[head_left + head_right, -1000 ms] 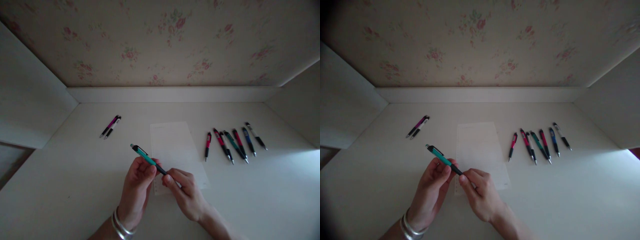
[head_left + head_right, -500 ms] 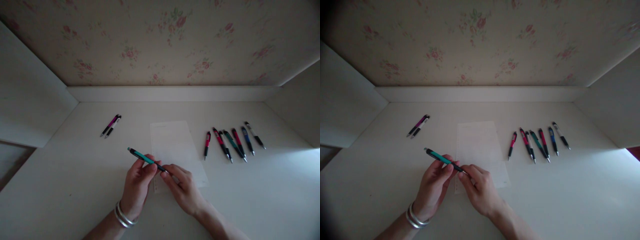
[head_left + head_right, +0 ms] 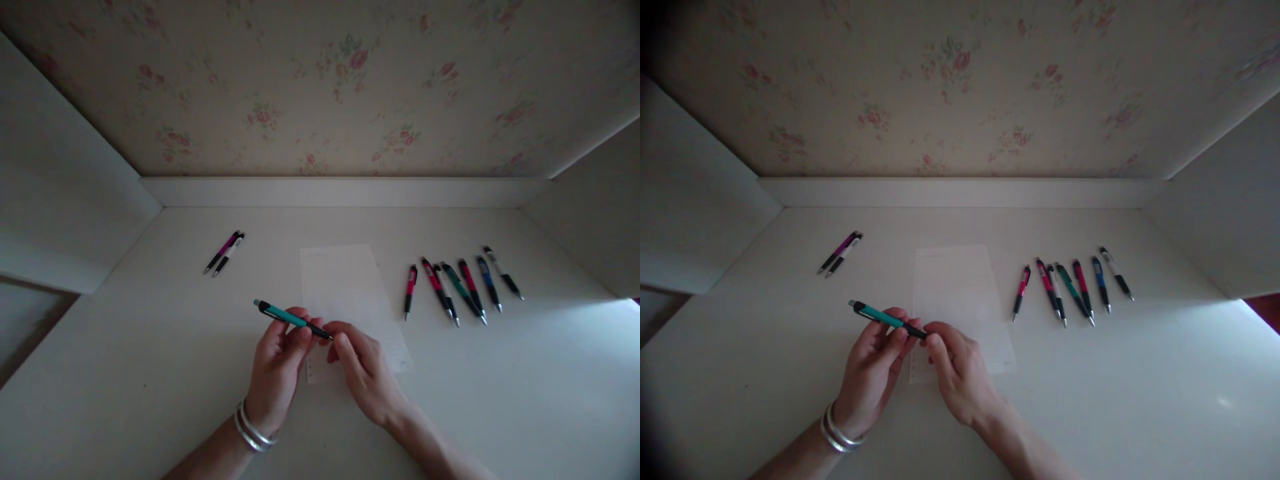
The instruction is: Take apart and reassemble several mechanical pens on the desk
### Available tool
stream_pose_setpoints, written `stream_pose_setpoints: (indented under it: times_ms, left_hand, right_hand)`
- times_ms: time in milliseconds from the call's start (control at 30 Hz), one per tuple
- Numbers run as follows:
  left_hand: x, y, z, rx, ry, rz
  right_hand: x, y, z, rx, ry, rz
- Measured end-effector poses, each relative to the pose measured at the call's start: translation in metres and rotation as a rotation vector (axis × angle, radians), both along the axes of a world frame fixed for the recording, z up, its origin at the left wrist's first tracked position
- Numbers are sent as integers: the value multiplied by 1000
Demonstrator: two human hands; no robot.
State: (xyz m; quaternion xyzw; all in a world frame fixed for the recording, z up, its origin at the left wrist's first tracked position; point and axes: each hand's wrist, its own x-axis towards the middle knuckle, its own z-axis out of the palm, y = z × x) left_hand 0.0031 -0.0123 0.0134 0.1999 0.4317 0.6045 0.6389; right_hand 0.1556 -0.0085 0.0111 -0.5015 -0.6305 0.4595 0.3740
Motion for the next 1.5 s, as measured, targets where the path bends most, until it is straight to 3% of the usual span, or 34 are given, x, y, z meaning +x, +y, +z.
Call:
stream_pose_setpoints:
  times_ms: [633,867,1033,1167,1367,1500]
  left_hand:
    - [-1,0,-14,-3,102,-38]
    - [-1,5,-13,-65,42,44]
    - [1,4,-11,-63,11,42]
    - [1,3,-9,-47,28,9]
    - [-6,3,-10,-28,123,-53]
    - [-7,6,-3,21,278,-113]
  right_hand:
    - [-6,1,-10,-71,-43,-8]
    - [-6,-1,-20,70,-61,-13]
    - [-3,1,-16,124,-99,-22]
    - [-4,0,-9,67,-59,19]
    - [-8,2,-5,-145,83,55]
    - [-1,9,-6,-151,132,2]
